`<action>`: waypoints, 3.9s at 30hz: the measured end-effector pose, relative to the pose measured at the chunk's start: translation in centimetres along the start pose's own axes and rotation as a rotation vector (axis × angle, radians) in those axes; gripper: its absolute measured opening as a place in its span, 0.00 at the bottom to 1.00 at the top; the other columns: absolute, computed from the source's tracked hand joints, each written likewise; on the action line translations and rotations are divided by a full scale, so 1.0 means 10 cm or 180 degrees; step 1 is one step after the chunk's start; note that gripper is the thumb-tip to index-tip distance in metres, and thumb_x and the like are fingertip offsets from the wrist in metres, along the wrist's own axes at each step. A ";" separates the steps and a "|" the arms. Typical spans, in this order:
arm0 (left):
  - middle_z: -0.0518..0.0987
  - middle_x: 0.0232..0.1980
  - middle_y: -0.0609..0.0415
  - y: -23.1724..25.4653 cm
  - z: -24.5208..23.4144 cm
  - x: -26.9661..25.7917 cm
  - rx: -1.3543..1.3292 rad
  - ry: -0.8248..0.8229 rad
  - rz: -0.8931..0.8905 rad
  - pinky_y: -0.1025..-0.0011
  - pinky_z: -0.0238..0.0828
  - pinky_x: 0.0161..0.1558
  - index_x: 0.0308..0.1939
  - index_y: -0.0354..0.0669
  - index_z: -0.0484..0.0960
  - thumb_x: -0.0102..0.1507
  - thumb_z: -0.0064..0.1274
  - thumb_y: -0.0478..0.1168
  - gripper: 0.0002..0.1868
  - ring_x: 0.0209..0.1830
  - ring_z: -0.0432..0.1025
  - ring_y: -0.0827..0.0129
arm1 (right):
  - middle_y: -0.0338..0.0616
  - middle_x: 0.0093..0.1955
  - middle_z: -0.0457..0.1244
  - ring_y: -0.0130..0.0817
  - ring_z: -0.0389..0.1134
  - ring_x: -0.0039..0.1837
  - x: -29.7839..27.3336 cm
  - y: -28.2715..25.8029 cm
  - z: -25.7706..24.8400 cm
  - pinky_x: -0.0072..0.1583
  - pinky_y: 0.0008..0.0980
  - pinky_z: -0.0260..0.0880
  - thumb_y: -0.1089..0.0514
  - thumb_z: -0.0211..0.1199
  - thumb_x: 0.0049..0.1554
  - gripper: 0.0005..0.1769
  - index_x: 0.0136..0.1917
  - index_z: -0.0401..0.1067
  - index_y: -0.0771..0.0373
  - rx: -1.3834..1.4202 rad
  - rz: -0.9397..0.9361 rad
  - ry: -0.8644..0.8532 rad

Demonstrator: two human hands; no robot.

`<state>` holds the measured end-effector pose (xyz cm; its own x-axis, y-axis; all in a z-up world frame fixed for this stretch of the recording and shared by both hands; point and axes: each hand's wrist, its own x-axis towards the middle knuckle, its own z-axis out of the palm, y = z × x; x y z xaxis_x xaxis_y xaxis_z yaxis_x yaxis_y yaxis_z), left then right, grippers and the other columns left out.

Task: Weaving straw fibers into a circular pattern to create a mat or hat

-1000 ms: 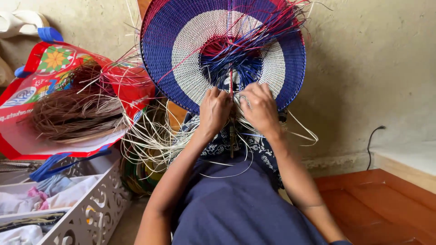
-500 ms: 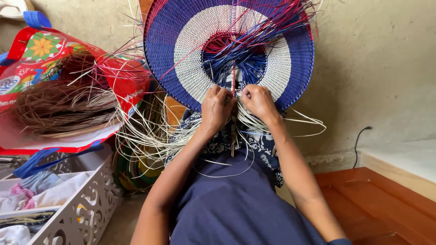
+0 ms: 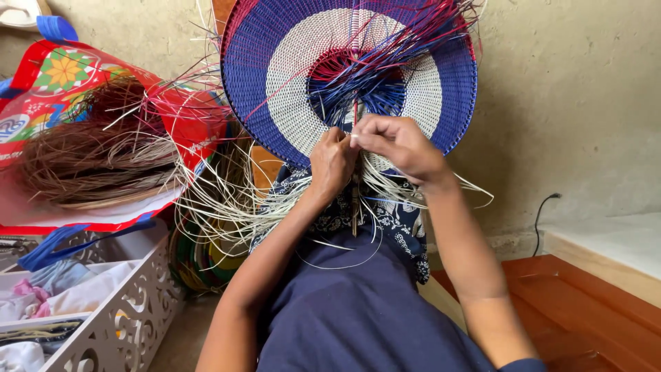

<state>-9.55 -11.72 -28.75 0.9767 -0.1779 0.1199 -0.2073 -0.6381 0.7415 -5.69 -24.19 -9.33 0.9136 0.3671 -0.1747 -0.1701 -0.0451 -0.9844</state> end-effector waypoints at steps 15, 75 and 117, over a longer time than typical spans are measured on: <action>0.74 0.34 0.57 0.04 -0.11 0.04 -0.0426 -0.0052 -0.0617 0.59 0.75 0.32 0.37 0.60 0.86 0.60 0.62 0.47 0.03 0.35 0.77 0.54 | 0.59 0.42 0.69 0.61 0.69 0.52 -0.19 1.29 -0.50 0.56 0.56 0.68 0.50 0.67 0.55 0.13 0.39 0.80 0.63 -0.3152 0.1060 -0.0335; 0.83 0.36 0.41 -0.24 -0.28 1.18 0.0175 -0.2095 -0.0661 0.46 0.75 0.48 0.34 0.54 0.87 0.58 0.56 0.53 0.12 0.44 0.79 0.37 | 0.53 0.38 0.65 0.60 0.70 0.44 -0.04 1.39 -0.11 0.45 0.52 0.71 0.67 0.70 0.52 0.06 0.44 0.77 0.64 -0.2373 -0.0764 0.0768; 0.83 0.34 0.41 -0.13 -0.44 0.67 0.0182 -0.1852 -0.0745 0.48 0.78 0.43 0.36 0.50 0.88 0.58 0.58 0.49 0.11 0.40 0.80 0.39 | 0.45 0.29 0.67 0.36 0.68 0.40 -0.19 1.66 -0.41 0.45 0.41 0.69 0.60 0.63 0.58 0.05 0.47 0.79 0.56 -0.1939 0.0714 0.0522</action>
<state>-2.49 -8.77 -25.94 0.8098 -0.3969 -0.4321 -0.0101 -0.7457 0.6662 -8.73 -29.44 -25.46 0.9329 0.1439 -0.3301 -0.1675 -0.6381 -0.7515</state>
